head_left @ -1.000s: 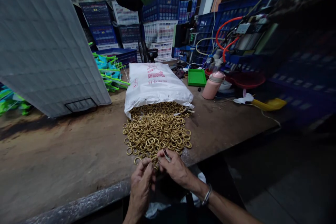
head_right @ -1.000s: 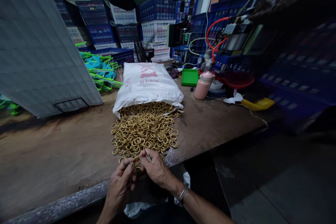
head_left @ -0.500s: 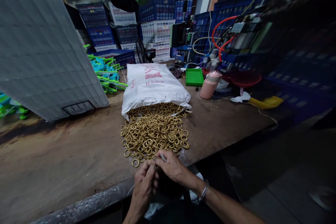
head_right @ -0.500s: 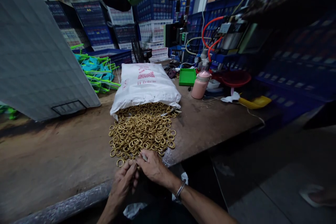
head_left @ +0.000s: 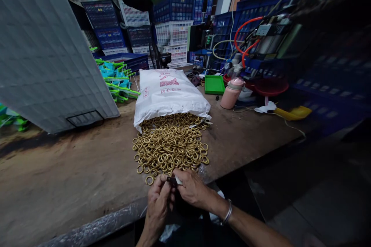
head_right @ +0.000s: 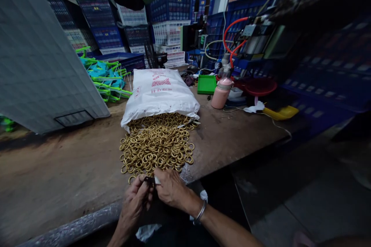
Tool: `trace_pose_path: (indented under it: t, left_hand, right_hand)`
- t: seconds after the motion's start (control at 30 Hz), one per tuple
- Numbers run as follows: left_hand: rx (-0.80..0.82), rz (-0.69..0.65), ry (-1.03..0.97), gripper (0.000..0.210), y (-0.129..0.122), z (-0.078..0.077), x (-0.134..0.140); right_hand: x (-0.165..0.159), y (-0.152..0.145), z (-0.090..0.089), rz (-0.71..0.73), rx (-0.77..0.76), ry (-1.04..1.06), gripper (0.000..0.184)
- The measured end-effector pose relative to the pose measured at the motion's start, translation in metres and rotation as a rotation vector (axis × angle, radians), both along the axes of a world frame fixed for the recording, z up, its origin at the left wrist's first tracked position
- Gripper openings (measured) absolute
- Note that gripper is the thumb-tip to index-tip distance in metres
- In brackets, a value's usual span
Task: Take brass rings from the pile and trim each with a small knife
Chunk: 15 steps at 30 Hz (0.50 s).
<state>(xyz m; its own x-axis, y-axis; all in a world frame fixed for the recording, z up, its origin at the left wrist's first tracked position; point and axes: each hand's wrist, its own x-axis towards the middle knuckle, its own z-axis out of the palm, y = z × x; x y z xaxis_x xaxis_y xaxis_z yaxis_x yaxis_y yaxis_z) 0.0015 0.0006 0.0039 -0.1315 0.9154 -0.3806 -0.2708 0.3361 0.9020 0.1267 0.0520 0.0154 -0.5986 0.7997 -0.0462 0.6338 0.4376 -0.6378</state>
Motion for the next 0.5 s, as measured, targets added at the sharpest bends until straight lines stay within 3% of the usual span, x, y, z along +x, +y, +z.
trace_pose_path:
  t: [0.3,0.5]
  left_hand:
    - [-0.001,0.021,0.036,0.037,-0.005,0.006,-0.001]
    - [-0.010,-0.067,-0.149,0.032,-0.023,0.020,0.003]
  right_hand:
    - [-0.001,0.000,-0.004,0.047,0.093,-0.188,0.021]
    - [-0.002,0.014,-0.006,-0.110,0.202,-0.288,0.022]
